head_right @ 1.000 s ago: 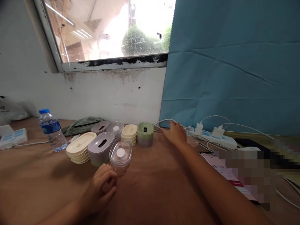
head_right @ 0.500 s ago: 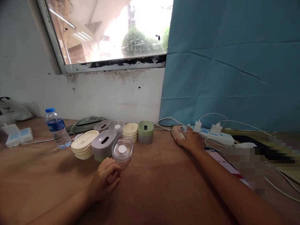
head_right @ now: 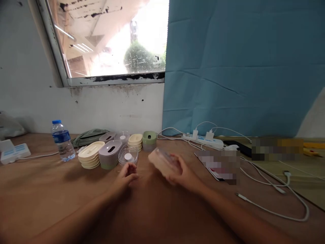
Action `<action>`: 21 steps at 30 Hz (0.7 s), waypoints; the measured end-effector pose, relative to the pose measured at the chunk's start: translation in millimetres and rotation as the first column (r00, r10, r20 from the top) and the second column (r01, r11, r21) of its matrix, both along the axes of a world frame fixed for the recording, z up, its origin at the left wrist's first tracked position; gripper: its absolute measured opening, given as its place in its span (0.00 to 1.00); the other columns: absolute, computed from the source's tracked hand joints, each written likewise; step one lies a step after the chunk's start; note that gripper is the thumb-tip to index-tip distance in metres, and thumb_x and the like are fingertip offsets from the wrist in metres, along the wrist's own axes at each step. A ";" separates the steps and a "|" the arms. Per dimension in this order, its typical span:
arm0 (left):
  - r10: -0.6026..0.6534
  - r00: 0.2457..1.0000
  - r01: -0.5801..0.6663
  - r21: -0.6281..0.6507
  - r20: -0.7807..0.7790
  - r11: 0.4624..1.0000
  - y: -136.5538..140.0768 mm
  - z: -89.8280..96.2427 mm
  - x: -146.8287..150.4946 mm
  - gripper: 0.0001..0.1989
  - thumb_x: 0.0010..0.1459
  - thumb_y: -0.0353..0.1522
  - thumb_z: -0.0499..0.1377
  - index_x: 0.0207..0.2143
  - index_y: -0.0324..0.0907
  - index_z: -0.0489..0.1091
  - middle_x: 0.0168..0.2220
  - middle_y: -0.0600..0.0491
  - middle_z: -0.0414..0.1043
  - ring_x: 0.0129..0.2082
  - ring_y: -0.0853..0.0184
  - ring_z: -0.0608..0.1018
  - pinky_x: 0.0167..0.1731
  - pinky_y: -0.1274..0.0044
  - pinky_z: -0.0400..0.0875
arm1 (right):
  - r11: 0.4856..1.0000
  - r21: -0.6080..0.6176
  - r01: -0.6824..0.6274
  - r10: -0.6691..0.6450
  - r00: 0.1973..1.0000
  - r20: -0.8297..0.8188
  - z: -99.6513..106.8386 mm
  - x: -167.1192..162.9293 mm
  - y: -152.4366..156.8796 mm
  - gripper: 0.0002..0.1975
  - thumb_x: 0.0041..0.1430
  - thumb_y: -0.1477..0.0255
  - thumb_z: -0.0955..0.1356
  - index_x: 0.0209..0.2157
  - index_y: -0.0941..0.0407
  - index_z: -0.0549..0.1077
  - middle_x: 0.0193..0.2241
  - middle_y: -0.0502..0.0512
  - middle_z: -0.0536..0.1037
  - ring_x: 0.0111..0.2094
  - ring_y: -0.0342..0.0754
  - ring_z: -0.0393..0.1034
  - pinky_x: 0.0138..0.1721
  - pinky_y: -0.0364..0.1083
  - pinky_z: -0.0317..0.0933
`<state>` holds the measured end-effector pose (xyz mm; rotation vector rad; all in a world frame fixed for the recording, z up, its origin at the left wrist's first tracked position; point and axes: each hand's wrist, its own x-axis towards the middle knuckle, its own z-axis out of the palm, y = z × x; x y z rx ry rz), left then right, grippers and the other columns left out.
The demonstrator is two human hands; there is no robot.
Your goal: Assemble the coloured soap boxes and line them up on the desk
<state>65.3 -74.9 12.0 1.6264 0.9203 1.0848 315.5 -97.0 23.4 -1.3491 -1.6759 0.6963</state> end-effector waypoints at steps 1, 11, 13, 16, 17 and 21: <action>-0.083 0.996 0.085 -0.080 0.034 0.993 -1.5 -1.8 3.0 0.12 0.47 0.27 0.55 0.35 0.41 0.56 0.31 0.56 0.61 0.31 0.72 0.68 0.33 0.77 0.65 | 0.995 -0.045 -0.088 0.088 0.996 -0.016 -1.4 -9.0 -16.2 0.39 0.35 0.69 0.70 0.51 0.52 0.53 0.51 0.61 0.62 0.50 0.58 0.61 0.48 0.53 0.58; -0.451 0.890 0.455 0.085 -0.071 0.886 0.3 -8.5 -16.0 0.43 0.35 0.32 0.68 0.50 0.47 0.45 0.50 0.48 0.57 0.49 0.62 0.66 0.49 0.65 0.60 | 0.935 -0.077 -0.345 0.340 0.937 -0.077 -3.6 -40.2 -47.6 0.41 0.36 0.59 0.72 0.52 0.50 0.54 0.53 0.59 0.60 0.54 0.58 0.56 0.52 0.55 0.52; -0.427 0.897 0.440 0.133 -0.114 0.888 4.7 -10.5 -18.7 0.41 0.38 0.31 0.67 0.50 0.47 0.46 0.46 0.49 0.60 0.47 0.63 0.67 0.48 0.66 0.62 | 0.938 -0.051 -0.343 0.328 0.926 -0.186 -11.5 -37.9 -35.1 0.41 0.37 0.53 0.70 0.52 0.50 0.53 0.52 0.60 0.61 0.54 0.57 0.57 0.52 0.54 0.53; -0.292 0.931 0.343 0.255 -0.217 0.904 5.9 -8.5 -21.4 0.36 0.40 0.33 0.66 0.49 0.44 0.49 0.45 0.48 0.61 0.46 0.64 0.68 0.47 0.67 0.64 | 0.961 -0.036 -0.273 0.246 0.911 -0.331 -22.6 -34.9 -17.3 0.38 0.39 0.50 0.67 0.51 0.50 0.54 0.51 0.59 0.64 0.53 0.56 0.58 0.52 0.54 0.53; -0.224 0.939 0.302 0.315 -0.260 0.900 4.9 -5.9 -22.2 0.33 0.42 0.34 0.65 0.48 0.44 0.51 0.45 0.47 0.61 0.46 0.64 0.67 0.47 0.67 0.64 | 0.968 -0.035 -0.249 0.218 0.902 -0.373 -24.8 -34.7 -11.9 0.36 0.41 0.50 0.66 0.51 0.50 0.54 0.50 0.60 0.66 0.52 0.56 0.60 0.51 0.54 0.54; 0.056 0.913 0.226 0.617 -0.403 0.754 2.8 8.7 -27.3 0.18 0.54 0.30 0.55 0.48 0.43 0.57 0.50 0.47 0.60 0.50 0.64 0.64 0.50 0.67 0.61 | 0.971 -0.067 -0.230 0.162 0.835 -0.526 -25.9 -38.5 7.6 0.29 0.49 0.50 0.56 0.48 0.53 0.56 0.50 0.62 0.67 0.41 0.55 0.69 0.34 0.51 0.64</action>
